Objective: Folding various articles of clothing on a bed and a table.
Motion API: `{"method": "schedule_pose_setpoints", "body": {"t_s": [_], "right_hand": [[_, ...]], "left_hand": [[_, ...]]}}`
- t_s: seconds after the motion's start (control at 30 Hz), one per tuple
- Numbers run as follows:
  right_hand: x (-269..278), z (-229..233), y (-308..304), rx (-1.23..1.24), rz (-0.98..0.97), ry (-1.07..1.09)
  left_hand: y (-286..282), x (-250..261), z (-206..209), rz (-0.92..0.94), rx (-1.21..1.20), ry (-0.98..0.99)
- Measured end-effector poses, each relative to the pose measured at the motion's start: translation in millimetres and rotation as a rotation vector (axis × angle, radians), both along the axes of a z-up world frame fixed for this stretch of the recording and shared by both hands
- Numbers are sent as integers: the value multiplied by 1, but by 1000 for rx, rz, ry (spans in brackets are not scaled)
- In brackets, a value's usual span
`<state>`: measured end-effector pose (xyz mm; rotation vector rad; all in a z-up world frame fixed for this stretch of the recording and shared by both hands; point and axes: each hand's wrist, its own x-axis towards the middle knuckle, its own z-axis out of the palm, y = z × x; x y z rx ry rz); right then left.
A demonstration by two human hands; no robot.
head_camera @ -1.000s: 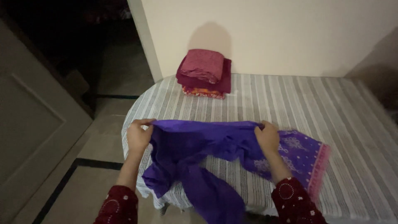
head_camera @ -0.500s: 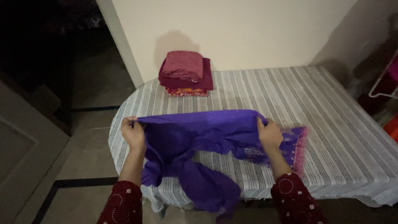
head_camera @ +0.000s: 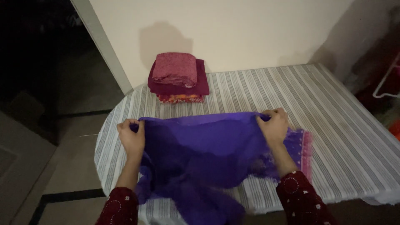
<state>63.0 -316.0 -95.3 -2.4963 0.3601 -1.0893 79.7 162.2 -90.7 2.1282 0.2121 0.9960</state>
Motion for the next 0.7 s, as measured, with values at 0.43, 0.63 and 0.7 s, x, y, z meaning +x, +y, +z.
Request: {"method": "schedule_pose_setpoints", "body": {"t_s": [0.43,0.63,0.7], "right_hand": [[133,-73,-9,296,423,274],[123,-122,-78,245,368,205],[104,-112,-94,223,308,242]], "left_hand": [[-62,110,-61,72,308,230],[-167,111,-85,-228,450,319],[-201,107,-94,-336,470,292]]}}
